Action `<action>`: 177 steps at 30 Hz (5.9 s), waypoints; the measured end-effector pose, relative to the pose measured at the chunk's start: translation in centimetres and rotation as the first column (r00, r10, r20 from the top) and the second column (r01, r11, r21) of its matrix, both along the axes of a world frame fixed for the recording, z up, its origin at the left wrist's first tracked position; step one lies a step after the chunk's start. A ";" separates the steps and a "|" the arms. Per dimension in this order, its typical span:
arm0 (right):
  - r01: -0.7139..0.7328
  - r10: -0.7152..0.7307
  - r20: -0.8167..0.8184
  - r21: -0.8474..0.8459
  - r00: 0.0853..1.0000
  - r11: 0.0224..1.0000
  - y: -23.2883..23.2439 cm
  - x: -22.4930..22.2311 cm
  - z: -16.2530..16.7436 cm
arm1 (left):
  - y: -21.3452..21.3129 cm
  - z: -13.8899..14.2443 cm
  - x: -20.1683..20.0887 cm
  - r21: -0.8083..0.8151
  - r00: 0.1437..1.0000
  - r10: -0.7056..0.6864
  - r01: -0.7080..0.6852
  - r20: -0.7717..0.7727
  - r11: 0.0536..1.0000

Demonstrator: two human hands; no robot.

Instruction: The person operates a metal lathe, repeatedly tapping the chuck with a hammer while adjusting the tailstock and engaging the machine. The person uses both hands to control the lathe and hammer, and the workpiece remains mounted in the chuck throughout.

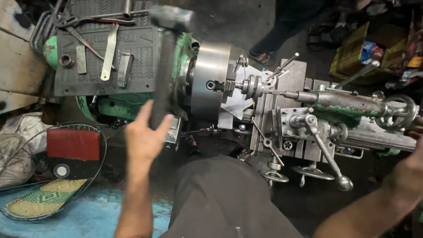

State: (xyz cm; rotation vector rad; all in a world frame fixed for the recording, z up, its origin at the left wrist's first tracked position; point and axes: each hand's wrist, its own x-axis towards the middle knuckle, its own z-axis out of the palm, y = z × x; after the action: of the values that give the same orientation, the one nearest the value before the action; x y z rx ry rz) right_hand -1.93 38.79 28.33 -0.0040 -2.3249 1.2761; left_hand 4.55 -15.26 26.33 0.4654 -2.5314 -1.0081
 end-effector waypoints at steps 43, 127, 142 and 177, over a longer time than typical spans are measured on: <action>0.480 -0.501 -0.180 0.666 0.846 0.571 11.7 -18.8 -18.7 | -3.5 -24.9 0.5 0.164 0.909 0.190 -0.265 0.370 0.950; 0.284 -0.295 -0.075 0.564 0.953 0.776 6.2 -18.3 -19.3 | 6.0 -9.7 -17.6 0.113 0.964 -0.249 0.259 -0.097 0.959; 0.290 -0.278 -0.102 0.518 0.955 0.804 6.1 -18.2 -19.2 | 9.1 -11.9 -12.7 -0.046 0.958 -0.131 0.123 -0.254 0.991; 0.286 -0.271 -0.105 0.508 0.957 0.812 6.3 -18.3 -19.1 | 9.1 -32.2 -2.9 0.393 0.912 0.066 0.108 -0.405 0.913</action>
State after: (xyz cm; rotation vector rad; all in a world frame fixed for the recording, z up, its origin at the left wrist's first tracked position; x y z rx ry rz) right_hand -20.24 45.09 9.21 -0.1428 -2.4595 0.4754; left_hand 1.64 -6.14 -5.83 0.2929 -1.9546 -1.4817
